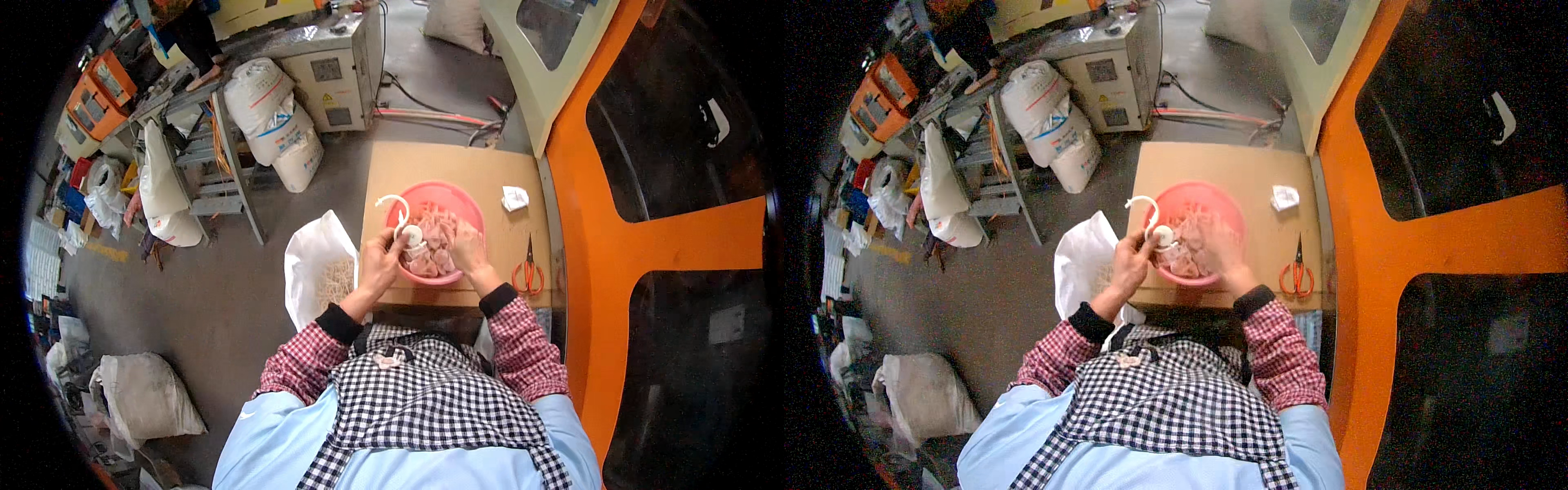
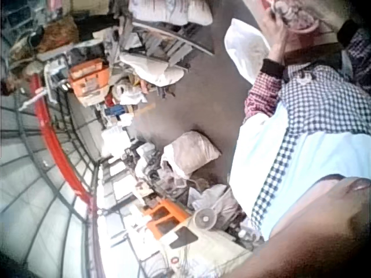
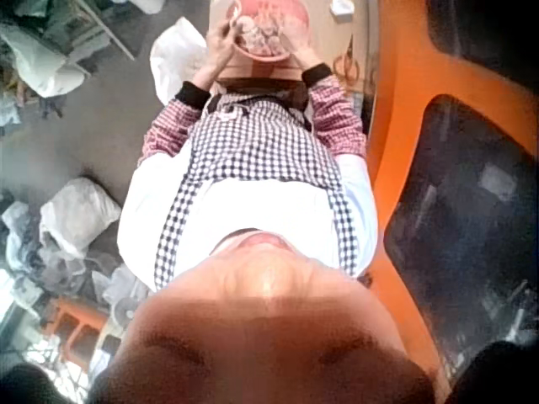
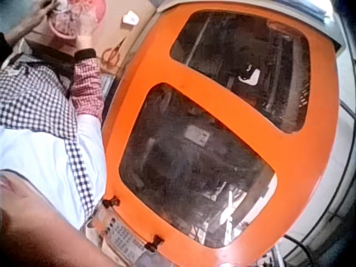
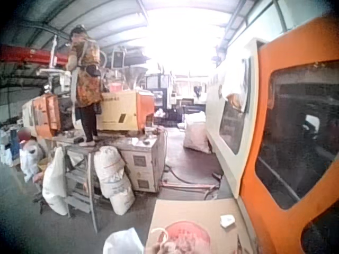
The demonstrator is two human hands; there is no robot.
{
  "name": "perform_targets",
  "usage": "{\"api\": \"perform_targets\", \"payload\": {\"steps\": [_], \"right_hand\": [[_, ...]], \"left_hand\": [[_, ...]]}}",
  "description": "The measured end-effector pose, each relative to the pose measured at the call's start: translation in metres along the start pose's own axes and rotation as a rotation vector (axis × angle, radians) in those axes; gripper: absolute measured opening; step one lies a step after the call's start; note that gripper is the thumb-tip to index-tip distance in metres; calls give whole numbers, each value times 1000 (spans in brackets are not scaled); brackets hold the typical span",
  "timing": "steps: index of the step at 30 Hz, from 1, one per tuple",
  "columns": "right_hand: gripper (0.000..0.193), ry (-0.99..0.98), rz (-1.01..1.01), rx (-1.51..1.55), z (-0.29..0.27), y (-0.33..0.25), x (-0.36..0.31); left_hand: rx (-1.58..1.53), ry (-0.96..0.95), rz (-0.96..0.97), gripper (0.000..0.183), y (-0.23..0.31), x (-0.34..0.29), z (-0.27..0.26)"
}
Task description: The person operates an orange injection molding machine, repeatedly opening the door, retrieving small white plastic parts, and placing them into a pink bowl. The person also uses scissors to trim excess plastic from the parts and places the trimmed pieces into a white bag.
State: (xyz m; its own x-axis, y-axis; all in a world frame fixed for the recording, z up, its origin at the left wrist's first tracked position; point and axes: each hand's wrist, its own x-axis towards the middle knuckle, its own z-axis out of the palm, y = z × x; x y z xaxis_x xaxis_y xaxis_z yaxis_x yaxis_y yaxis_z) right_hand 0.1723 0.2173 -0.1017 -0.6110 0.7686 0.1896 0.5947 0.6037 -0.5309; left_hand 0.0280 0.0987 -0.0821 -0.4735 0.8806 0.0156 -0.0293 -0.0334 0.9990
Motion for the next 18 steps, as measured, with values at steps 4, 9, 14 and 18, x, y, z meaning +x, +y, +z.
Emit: {"api": "perform_targets", "payload": {"steps": [4, 9, 14, 18], "right_hand": [[22, 175, -482, 213, -33, -29, -9], [15, 57, -596, 168, -44, -28, -27], [12, -352, 182, 999, -19, -23, -52], [14, -440, 434, 1347, -4, -24, -61]], "left_hand": [[-45, -167, -169, 23, 1, 1, -4], [-161, -279, -332, 27, 8, -11, -1], [645, -91, 638, 28, 6, -32, 4], [538, -1, 662, 18, 6, -33, 6]]}}
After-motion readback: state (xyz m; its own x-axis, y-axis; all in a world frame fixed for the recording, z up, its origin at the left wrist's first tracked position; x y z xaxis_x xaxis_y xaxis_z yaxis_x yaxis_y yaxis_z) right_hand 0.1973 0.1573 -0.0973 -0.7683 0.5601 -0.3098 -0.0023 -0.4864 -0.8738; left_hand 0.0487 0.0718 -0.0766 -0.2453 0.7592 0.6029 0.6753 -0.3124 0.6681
